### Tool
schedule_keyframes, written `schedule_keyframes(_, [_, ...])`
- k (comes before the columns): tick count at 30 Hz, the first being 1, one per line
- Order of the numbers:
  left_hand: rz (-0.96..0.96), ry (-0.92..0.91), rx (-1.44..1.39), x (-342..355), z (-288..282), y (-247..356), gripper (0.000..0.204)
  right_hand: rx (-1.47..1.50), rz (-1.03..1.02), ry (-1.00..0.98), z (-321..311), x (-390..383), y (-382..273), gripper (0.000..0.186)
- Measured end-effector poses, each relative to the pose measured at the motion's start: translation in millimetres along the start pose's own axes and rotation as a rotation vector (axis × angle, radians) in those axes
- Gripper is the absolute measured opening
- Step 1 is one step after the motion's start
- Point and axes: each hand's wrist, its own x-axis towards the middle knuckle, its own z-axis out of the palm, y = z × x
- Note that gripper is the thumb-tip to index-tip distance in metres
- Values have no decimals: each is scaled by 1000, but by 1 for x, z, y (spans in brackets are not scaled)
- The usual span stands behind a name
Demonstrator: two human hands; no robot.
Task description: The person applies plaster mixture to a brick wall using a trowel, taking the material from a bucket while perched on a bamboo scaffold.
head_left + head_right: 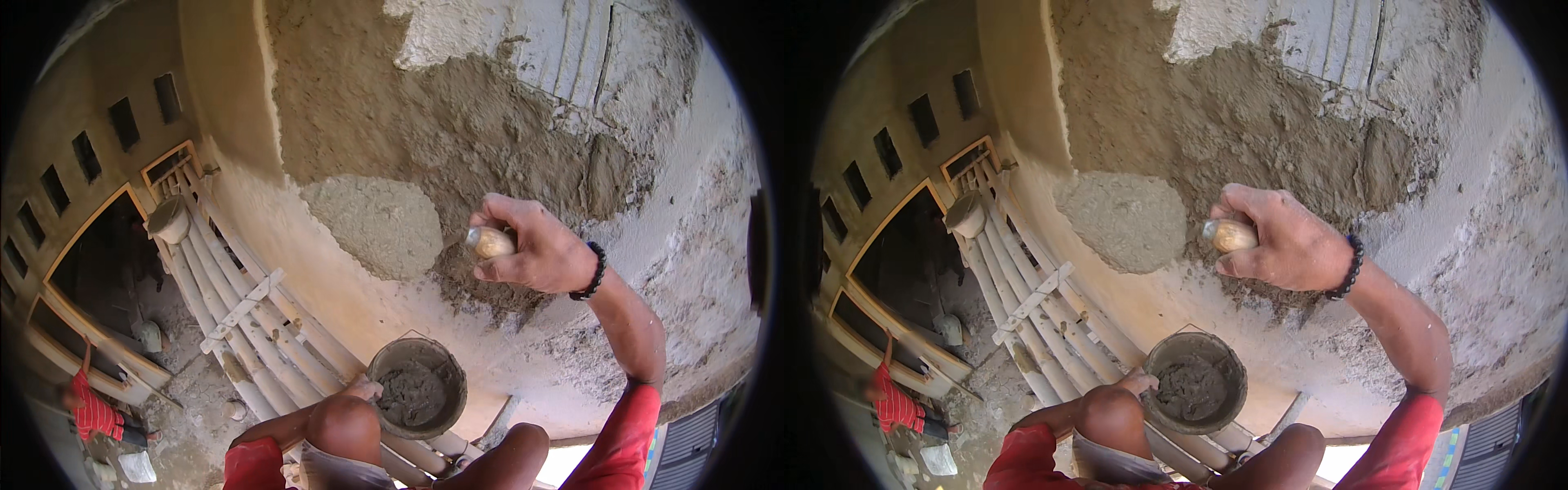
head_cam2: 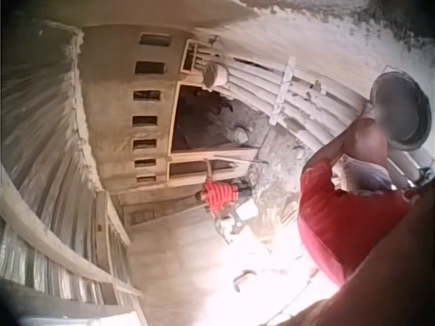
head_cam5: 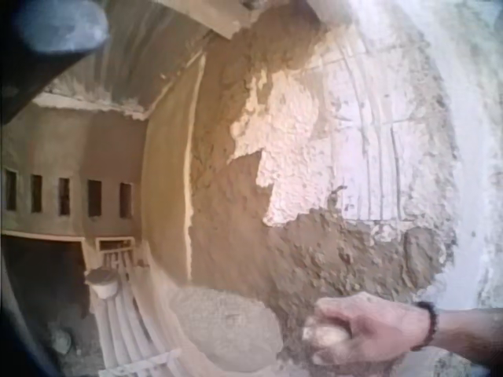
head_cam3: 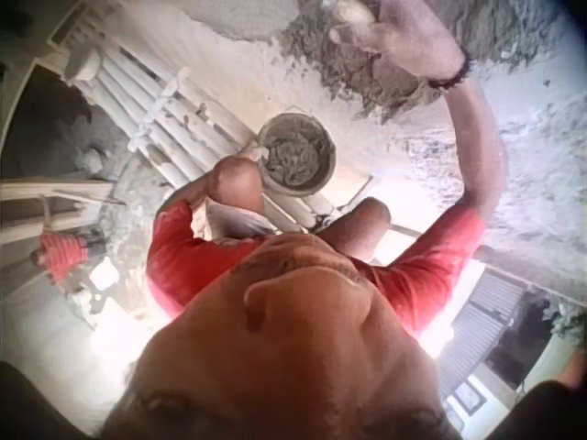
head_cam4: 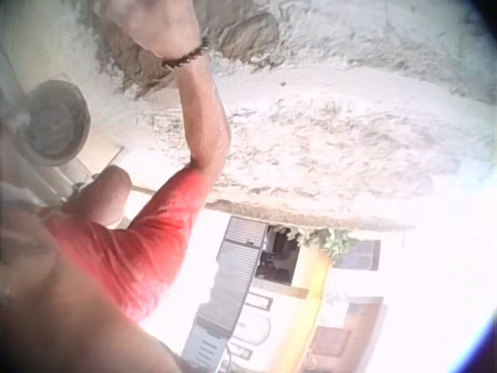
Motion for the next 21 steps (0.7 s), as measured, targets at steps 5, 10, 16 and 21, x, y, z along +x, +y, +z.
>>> schedule_keyframes(5, [-380,64,-99,9,-3,-17,41,279,-211,-5,-37,53,-56,36])
schedule_keyframes(10, [-391,28,-64,13,-4,12,40,443,-5,16,-70,106,9,28])
schedule_keyframes(16, [-230,145,-236,-22,6,10,16,-214,52,612,-136,90,38,42])
schedule_keyframes(21, [-343,114,-413,-7,7,45,13,61,379,167,-76,38,79,21])
